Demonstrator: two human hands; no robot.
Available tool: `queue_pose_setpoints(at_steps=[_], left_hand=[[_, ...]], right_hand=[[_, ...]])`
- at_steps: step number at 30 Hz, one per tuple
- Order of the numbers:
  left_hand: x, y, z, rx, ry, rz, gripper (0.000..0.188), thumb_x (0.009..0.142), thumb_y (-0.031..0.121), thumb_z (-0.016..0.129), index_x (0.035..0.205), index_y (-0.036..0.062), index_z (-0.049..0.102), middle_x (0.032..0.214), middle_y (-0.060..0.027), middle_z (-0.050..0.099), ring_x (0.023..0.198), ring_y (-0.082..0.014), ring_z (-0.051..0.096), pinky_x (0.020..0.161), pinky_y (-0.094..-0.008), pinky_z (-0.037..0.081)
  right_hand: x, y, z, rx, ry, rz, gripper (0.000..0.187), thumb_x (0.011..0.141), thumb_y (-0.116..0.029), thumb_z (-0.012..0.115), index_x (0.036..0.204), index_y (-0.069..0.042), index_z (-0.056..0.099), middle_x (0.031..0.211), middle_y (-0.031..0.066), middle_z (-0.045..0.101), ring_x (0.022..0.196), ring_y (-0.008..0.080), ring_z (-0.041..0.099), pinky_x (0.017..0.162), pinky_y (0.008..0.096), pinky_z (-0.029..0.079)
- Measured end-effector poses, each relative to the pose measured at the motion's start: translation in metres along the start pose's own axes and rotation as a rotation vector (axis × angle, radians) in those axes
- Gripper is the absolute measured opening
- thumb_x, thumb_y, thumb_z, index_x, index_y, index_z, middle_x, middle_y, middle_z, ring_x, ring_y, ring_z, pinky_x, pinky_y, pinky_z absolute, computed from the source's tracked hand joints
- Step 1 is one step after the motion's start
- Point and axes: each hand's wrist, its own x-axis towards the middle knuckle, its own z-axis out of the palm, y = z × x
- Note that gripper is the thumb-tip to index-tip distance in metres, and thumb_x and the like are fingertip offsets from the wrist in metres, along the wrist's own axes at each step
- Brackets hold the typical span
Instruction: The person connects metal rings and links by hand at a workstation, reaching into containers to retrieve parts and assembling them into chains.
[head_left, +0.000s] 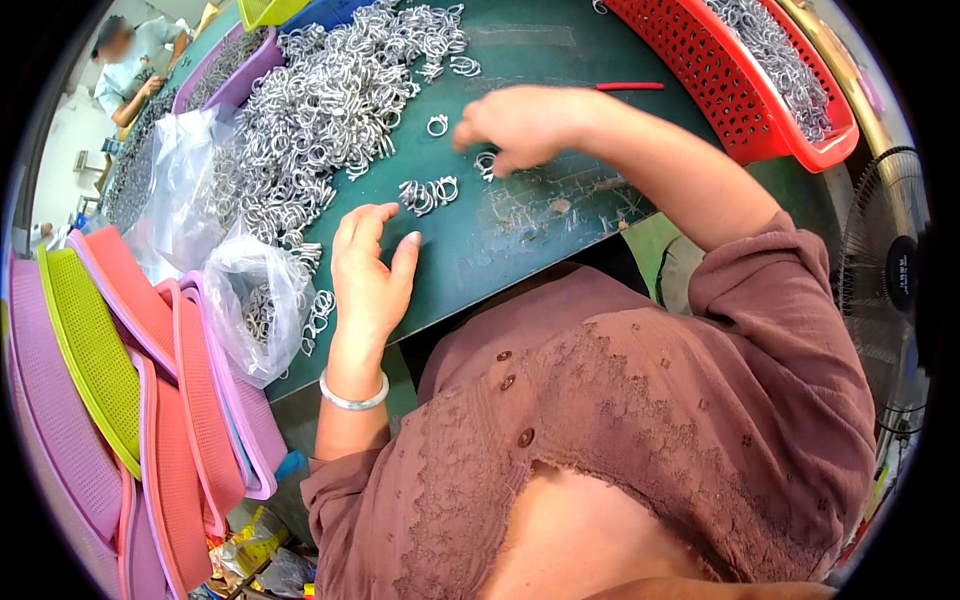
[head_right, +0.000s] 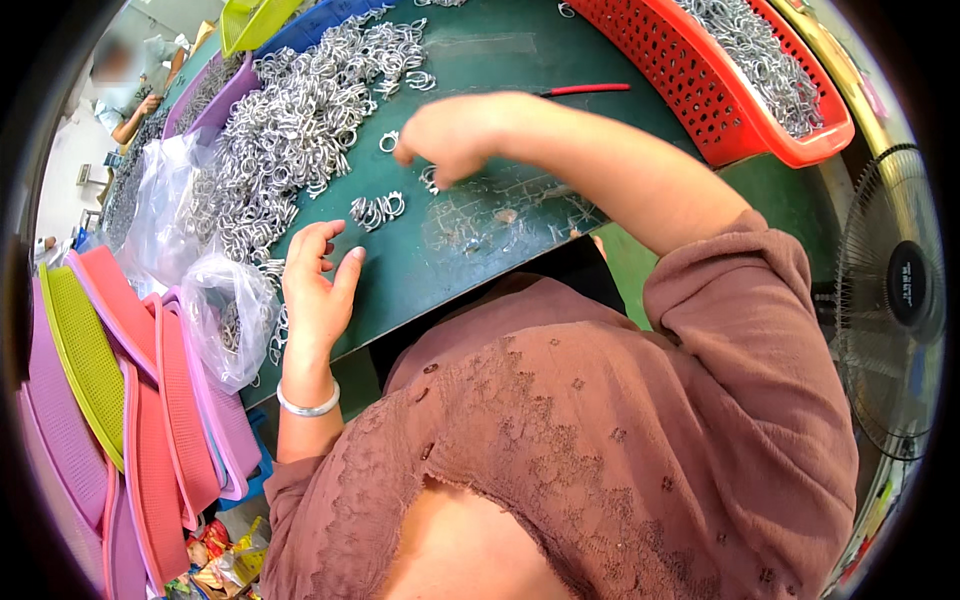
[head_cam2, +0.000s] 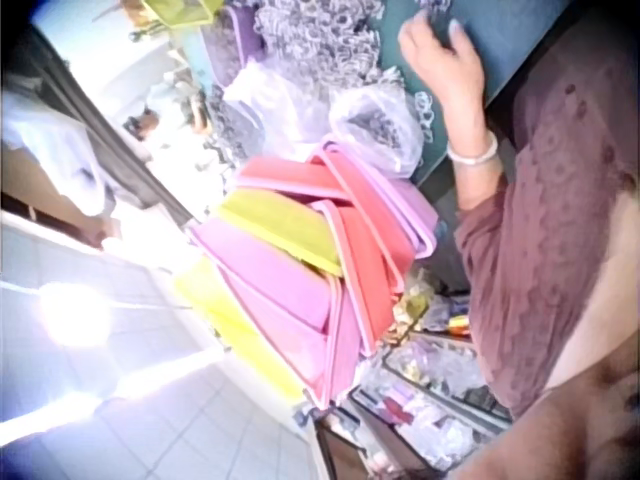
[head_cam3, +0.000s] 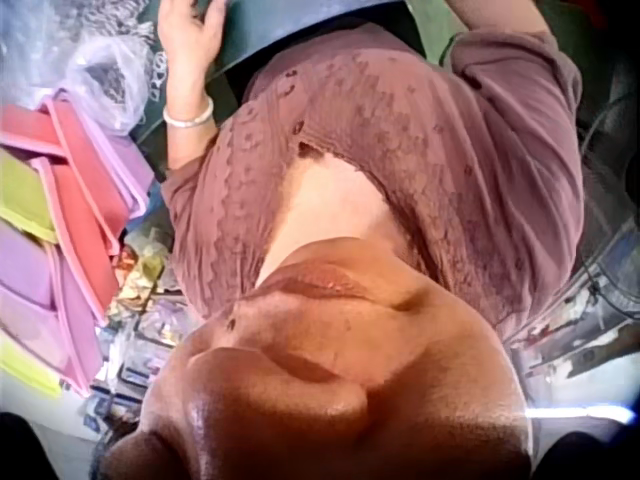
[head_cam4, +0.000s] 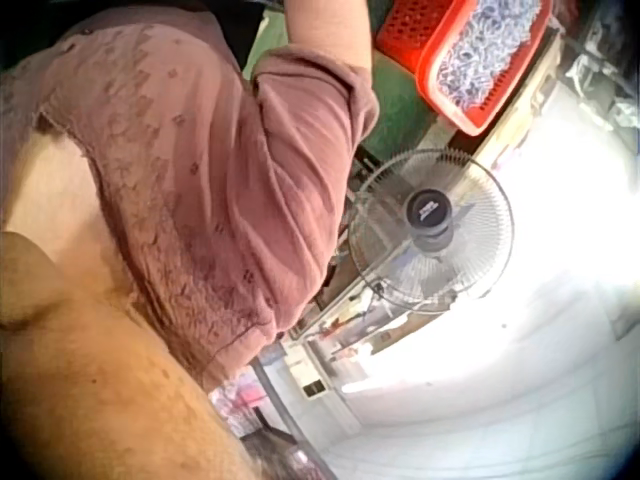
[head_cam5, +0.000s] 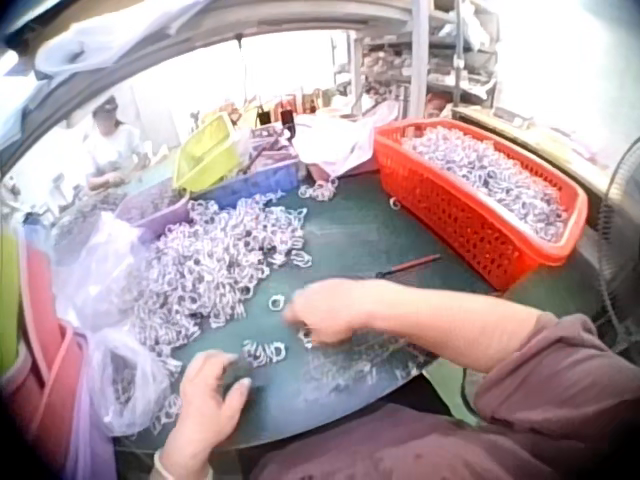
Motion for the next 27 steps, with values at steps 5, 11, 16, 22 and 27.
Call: queue_pose_setpoints(at_steps=[5, 11, 16, 22, 27], left_hand=[[0.004, 0.0, 0.007, -0.021, 0.004, 0.013, 0.029, 0.07, 0.007, 0.063, 0.098, 0.0041, 0.056, 0.095, -0.008, 0.054, 0.078, -0.0176, 0.051, 0.063, -0.0258, 0.041], [0.01, 0.01, 0.013, -0.083, 0.02, -0.008, 0.031, 0.066, 0.005, 0.064, 0.095, 0.0008, 0.056, 0.096, -0.0136, 0.053, 0.088, -0.0287, 0.05, 0.079, -0.0354, 0.04], [0.011, 0.007, 0.013, -0.052, 0.032, -0.001, 0.032, 0.066, 0.005, 0.064, 0.097, 0.0015, 0.056, 0.097, -0.013, 0.052, 0.089, -0.0287, 0.049, 0.078, -0.0356, 0.039], [0.01, 0.006, 0.013, -0.035, 0.025, 0.0, 0.034, 0.066, 0.005, 0.064, 0.099, 0.0026, 0.055, 0.099, -0.012, 0.052, 0.089, -0.0265, 0.05, 0.076, -0.0339, 0.041], [0.009, 0.001, 0.014, 0.007, 0.032, 0.032, 0.036, 0.068, 0.005, 0.063, 0.103, 0.0044, 0.054, 0.102, -0.0108, 0.052, 0.091, -0.0234, 0.052, 0.071, -0.0305, 0.044]], right_hand=[[-0.003, 0.016, 0.029, 0.151, 0.17, -0.05, 0.031, 0.066, -0.005, 0.065, 0.096, -0.003, 0.057, 0.077, 0.01, 0.052, 0.079, 0.0265, 0.054, 0.07, 0.0339, 0.044], [-0.012, 0.021, 0.035, 0.686, 0.232, 0.001, 0.025, 0.072, -0.001, 0.063, 0.096, -0.001, 0.056, 0.078, 0.0033, 0.056, 0.072, 0.0114, 0.053, 0.069, 0.0241, 0.044], [-0.011, 0.017, 0.035, 0.984, 0.249, -0.069, 0.025, 0.074, -0.001, 0.062, 0.098, 0.001, 0.056, 0.079, 0.0008, 0.056, 0.074, 0.007, 0.051, 0.07, 0.0218, 0.043], [-0.011, 0.01, 0.035, 1.105, 0.264, -0.111, 0.025, 0.074, -0.001, 0.063, 0.098, 0.0, 0.057, 0.079, -0.0006, 0.055, 0.074, 0.0057, 0.05, 0.071, 0.0206, 0.042], [-0.01, 0.008, 0.035, 1.107, 0.266, -0.124, 0.023, 0.074, 0.0, 0.061, 0.097, 0.001, 0.056, 0.08, 0.0003, 0.056, 0.076, 0.0065, 0.051, 0.071, 0.0214, 0.043]])
